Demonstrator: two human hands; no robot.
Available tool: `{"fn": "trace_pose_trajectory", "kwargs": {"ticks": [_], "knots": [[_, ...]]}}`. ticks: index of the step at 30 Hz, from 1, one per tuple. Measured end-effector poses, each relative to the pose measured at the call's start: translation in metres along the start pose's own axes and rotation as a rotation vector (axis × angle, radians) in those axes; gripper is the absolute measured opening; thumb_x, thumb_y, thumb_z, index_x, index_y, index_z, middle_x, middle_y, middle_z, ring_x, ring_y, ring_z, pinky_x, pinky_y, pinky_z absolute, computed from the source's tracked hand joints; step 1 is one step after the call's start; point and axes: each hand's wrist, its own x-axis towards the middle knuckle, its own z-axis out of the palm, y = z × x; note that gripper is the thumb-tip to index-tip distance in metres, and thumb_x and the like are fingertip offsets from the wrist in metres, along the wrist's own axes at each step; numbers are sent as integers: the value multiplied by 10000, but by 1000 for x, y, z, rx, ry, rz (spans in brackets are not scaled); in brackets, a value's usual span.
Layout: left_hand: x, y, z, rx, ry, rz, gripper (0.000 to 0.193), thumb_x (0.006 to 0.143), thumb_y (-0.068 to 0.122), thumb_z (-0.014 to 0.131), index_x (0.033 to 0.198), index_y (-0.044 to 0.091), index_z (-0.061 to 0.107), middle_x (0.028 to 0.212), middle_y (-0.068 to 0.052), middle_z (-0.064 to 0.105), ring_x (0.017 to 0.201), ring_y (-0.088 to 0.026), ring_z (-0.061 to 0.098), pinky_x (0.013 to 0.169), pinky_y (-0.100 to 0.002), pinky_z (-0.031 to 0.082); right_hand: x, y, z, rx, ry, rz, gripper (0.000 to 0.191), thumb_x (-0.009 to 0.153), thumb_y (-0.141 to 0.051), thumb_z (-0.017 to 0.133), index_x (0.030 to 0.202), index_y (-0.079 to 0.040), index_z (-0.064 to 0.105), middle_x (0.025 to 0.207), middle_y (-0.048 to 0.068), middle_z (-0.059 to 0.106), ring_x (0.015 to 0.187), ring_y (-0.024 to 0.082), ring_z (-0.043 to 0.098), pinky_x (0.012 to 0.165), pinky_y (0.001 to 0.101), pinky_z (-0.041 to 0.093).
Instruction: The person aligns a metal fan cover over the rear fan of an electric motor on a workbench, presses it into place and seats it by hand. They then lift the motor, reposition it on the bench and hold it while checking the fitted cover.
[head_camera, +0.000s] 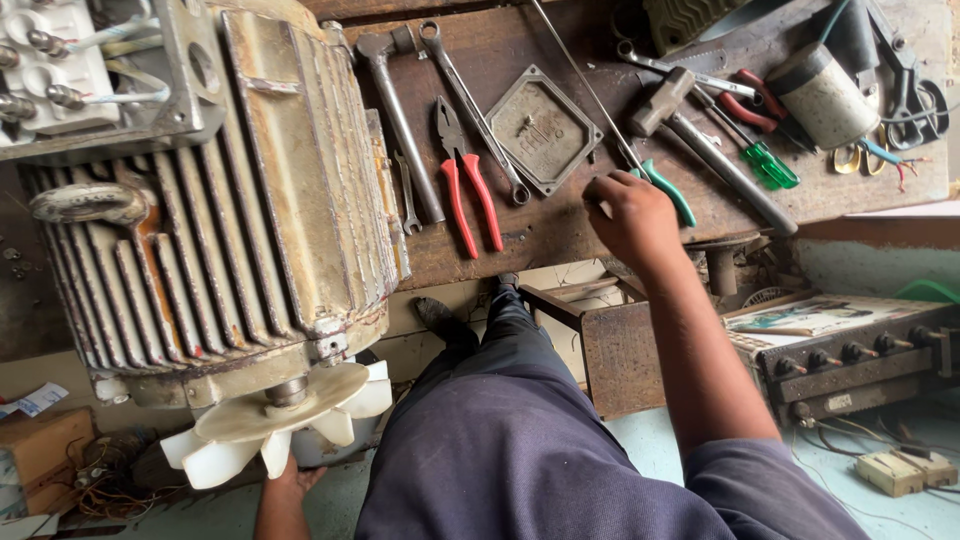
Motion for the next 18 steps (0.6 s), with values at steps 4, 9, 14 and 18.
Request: {"fn": "trace_pose_trajectory", "kwargs": {"ticks": [4,9,14,18], "knots": [[2,4,1,35,-15,23,765,933,729,507,1501,223,431,1484,-72,500,1240,-355,540,903,-534,531,3,-11,1,-169,-74,-24,137,882,-152,731,1014,-159,767,982,69,714,885,290,712,718,415,573],[-1,6,-2,-7,-20,43,770,961,703,539,1504,166,432,1481,-100,495,1229,-368,549,917,-529,543,22,-13,-17,-106,-93,34,225,878,-159,745,1102,-150,758,1011,80,707,863,290,703,725,426,570],[-4,2,-1,39,17,39,764,931,714,539,1513,228,450,1484,-88,497,1235,-369,523,923,-519,525,85,-20,-7,-10,-17,-41,248,888,-184,775,1124,-112,747,1070,108,692,936,338,698,772,458,565],[-4,-2,-1,107,13,25,795,830,731,558,1513,335,461,1486,-45,533,1234,-340,538,888,-510,488,123,-28,10,-166,-25,-215,306,802,-86,737,1098,-153,773,1110,116,706,954,346,709,761,458,576]]}}
